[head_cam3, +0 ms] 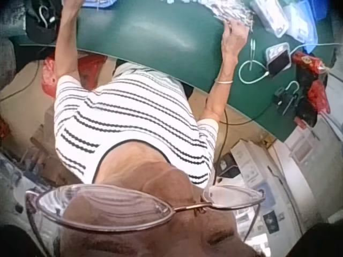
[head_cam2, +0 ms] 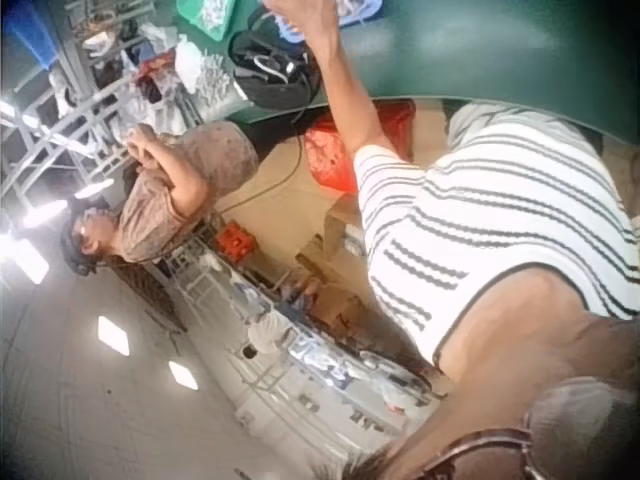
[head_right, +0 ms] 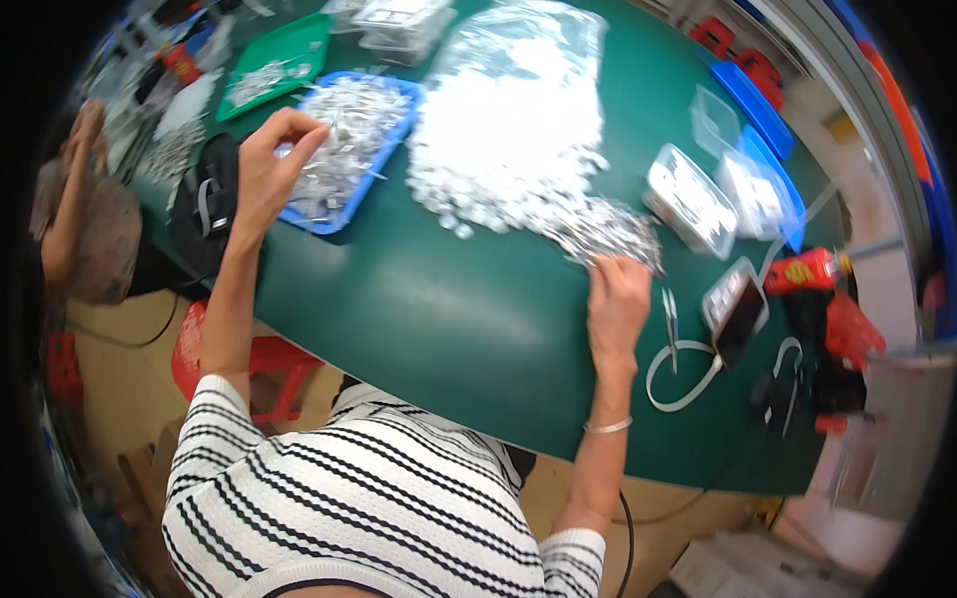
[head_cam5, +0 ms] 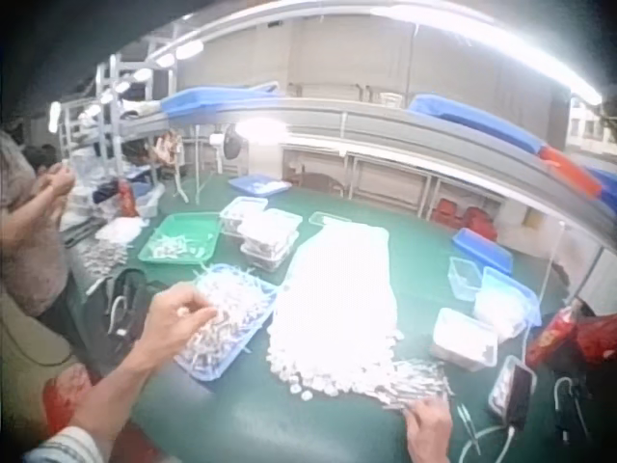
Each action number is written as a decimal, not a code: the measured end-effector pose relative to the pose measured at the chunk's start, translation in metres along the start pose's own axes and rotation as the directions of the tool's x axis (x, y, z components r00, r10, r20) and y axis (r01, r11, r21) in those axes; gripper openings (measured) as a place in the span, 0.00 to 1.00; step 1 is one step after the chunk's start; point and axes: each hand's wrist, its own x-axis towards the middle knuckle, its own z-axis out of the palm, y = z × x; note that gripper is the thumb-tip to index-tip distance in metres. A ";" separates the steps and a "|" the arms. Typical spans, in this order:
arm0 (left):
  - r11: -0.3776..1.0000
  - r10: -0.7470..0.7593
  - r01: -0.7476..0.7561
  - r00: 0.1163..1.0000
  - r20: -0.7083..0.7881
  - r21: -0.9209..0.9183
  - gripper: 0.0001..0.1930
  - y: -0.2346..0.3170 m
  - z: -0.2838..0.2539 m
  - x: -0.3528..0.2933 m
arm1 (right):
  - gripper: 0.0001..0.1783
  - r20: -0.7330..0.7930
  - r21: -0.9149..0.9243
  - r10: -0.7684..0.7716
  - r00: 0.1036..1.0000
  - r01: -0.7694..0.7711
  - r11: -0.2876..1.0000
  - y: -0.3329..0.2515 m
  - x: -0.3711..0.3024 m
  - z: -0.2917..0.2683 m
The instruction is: The person repeatedly picks up small white plastic caps and metal pins from a green workbench, inserts the pins into the caps, and places the assembled units into a blue tray. The process is repetitive and involves handling components one at a time.
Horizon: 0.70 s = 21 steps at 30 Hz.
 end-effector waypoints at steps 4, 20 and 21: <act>0.912 0.171 -0.118 0.980 -0.104 0.392 0.05 -0.057 -0.024 0.007 | 0.05 0.077 -0.041 0.002 0.997 0.001 0.999 0.006 0.000 -0.001; 0.970 0.234 -0.242 0.959 0.163 0.031 0.06 0.010 0.074 -0.057 | 0.08 0.265 0.716 0.361 0.894 -0.433 0.547 -0.034 0.010 -0.001; 0.963 0.257 -0.269 0.945 0.202 0.032 0.06 0.010 0.092 -0.062 | 0.09 0.307 0.752 0.353 0.884 -0.453 0.480 -0.040 0.010 0.004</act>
